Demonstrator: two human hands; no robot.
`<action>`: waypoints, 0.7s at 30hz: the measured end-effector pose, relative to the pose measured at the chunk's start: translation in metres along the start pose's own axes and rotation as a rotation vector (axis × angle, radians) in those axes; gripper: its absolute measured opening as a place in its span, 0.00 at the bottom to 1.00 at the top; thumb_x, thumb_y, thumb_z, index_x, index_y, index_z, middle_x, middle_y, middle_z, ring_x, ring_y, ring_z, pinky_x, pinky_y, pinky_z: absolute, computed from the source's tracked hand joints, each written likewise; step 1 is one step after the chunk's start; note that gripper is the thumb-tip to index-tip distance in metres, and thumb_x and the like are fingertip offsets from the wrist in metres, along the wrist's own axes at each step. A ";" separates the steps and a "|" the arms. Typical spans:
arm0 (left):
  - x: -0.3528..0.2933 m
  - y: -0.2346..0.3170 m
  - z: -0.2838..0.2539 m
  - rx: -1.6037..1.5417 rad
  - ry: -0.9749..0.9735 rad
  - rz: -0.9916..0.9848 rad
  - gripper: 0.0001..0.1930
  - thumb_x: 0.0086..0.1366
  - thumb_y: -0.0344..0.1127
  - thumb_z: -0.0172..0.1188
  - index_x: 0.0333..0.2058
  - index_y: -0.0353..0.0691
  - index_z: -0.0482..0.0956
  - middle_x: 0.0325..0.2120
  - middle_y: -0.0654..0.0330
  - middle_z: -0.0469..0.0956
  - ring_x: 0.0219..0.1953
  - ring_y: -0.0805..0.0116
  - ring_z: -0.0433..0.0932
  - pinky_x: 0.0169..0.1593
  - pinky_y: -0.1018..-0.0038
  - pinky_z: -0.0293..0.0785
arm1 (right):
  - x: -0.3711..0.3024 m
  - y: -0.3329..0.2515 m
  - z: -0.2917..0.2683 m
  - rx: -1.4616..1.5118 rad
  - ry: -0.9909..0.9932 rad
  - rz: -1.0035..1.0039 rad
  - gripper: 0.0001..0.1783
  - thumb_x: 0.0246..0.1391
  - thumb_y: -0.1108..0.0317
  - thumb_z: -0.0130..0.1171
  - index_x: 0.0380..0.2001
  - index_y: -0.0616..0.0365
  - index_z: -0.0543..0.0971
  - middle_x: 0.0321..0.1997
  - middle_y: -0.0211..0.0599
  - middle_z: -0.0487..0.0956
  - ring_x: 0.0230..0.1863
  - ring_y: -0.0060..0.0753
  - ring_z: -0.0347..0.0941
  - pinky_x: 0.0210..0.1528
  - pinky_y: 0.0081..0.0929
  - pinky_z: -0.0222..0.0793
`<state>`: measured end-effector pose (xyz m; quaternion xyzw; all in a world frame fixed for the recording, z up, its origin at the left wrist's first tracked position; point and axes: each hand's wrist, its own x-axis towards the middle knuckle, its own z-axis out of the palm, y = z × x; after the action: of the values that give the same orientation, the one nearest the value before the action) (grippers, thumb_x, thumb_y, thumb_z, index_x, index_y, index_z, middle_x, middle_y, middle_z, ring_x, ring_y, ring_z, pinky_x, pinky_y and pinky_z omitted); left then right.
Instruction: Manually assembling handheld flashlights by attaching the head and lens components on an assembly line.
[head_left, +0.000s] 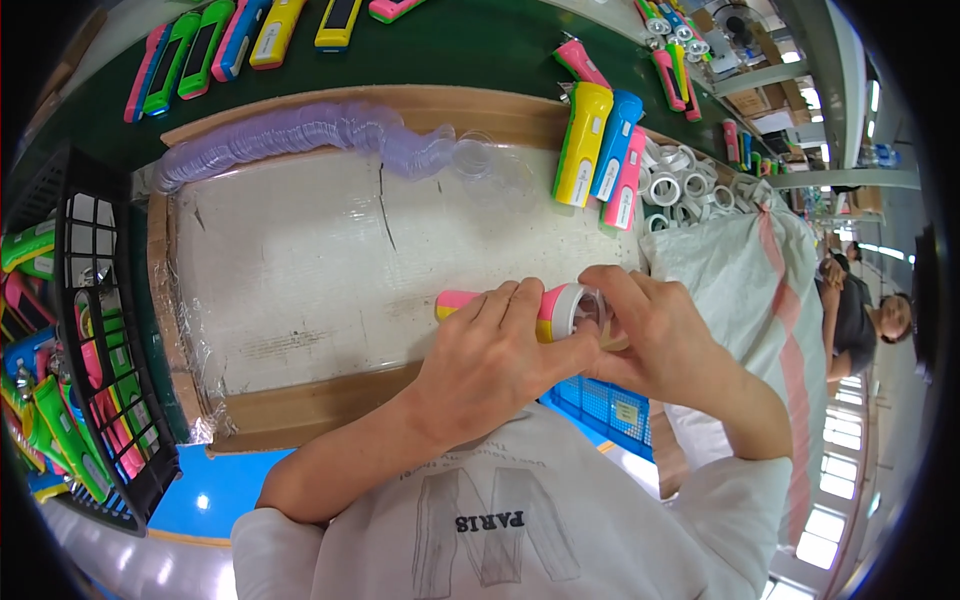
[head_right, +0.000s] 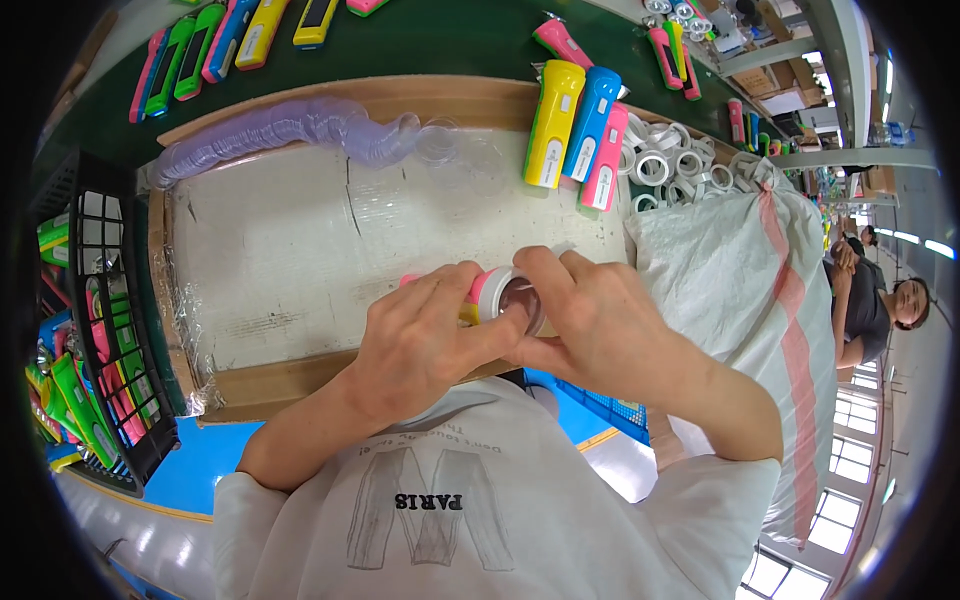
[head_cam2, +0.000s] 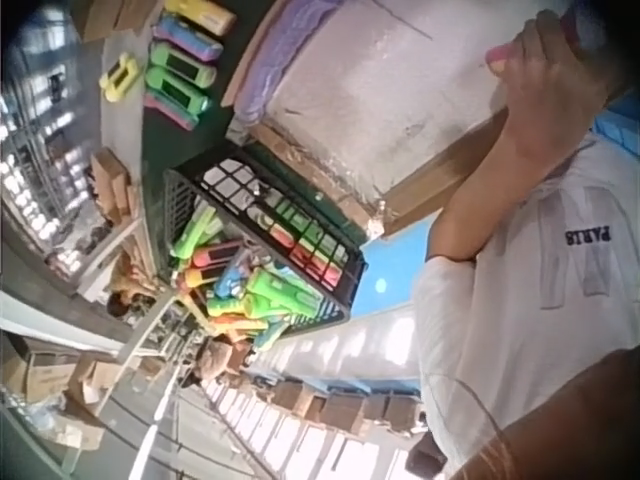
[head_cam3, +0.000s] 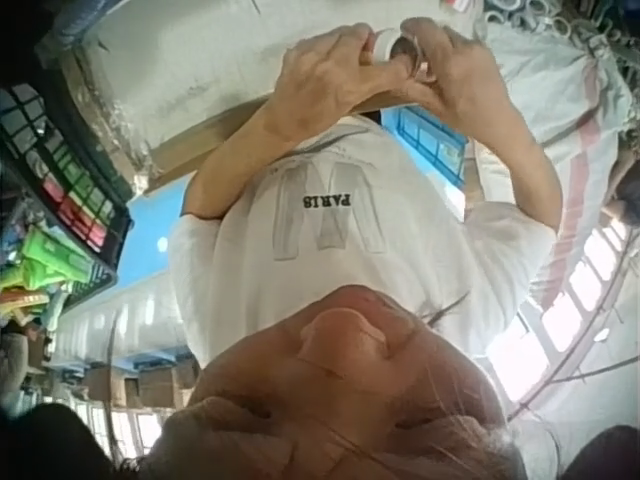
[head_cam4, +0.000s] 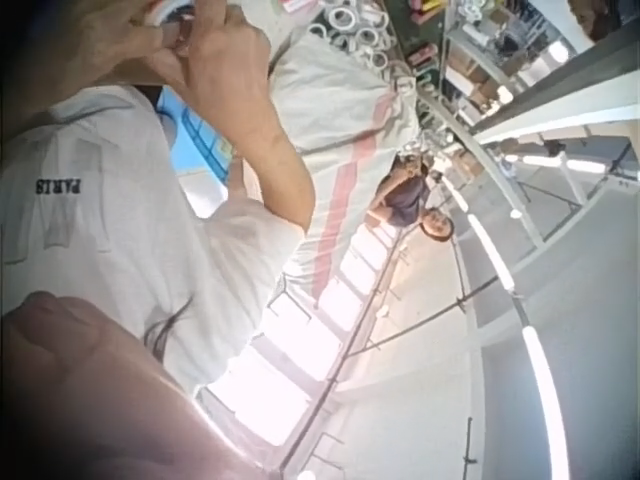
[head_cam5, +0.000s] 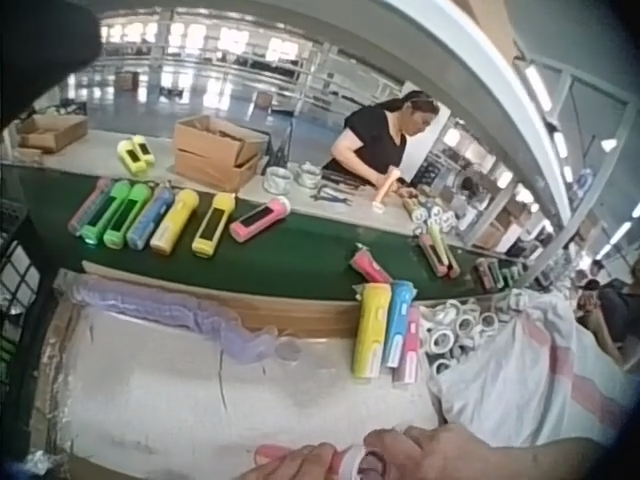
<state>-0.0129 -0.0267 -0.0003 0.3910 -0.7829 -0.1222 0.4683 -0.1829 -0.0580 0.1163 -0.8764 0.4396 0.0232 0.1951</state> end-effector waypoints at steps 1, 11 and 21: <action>0.000 -0.001 -0.003 -0.009 -0.032 -0.021 0.12 0.49 0.37 0.64 0.35 0.52 0.78 0.35 0.50 0.76 0.34 0.60 0.80 0.31 0.71 0.77 | 0.005 -0.005 -0.009 -0.055 -0.050 -0.045 0.28 0.44 0.62 0.70 0.46 0.64 0.72 0.36 0.47 0.77 0.31 0.46 0.77 0.28 0.35 0.75; 0.005 -0.003 0.001 0.041 -0.049 0.004 0.10 0.51 0.39 0.62 0.34 0.53 0.76 0.35 0.47 0.76 0.36 0.57 0.81 0.32 0.71 0.78 | 0.009 0.000 -0.013 -0.089 -0.061 -0.056 0.31 0.42 0.59 0.72 0.47 0.64 0.72 0.32 0.47 0.76 0.30 0.46 0.76 0.30 0.37 0.75; 0.012 -0.001 0.011 0.037 0.008 -0.002 0.12 0.50 0.35 0.64 0.36 0.51 0.79 0.33 0.52 0.75 0.30 0.62 0.79 0.27 0.72 0.76 | 0.003 0.017 0.004 0.074 0.038 0.024 0.31 0.47 0.62 0.69 0.51 0.66 0.70 0.36 0.45 0.76 0.31 0.45 0.76 0.31 0.36 0.74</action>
<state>-0.0246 -0.0381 0.0013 0.4006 -0.7828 -0.1065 0.4642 -0.1940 -0.0677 0.1070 -0.8636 0.4543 -0.0074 0.2186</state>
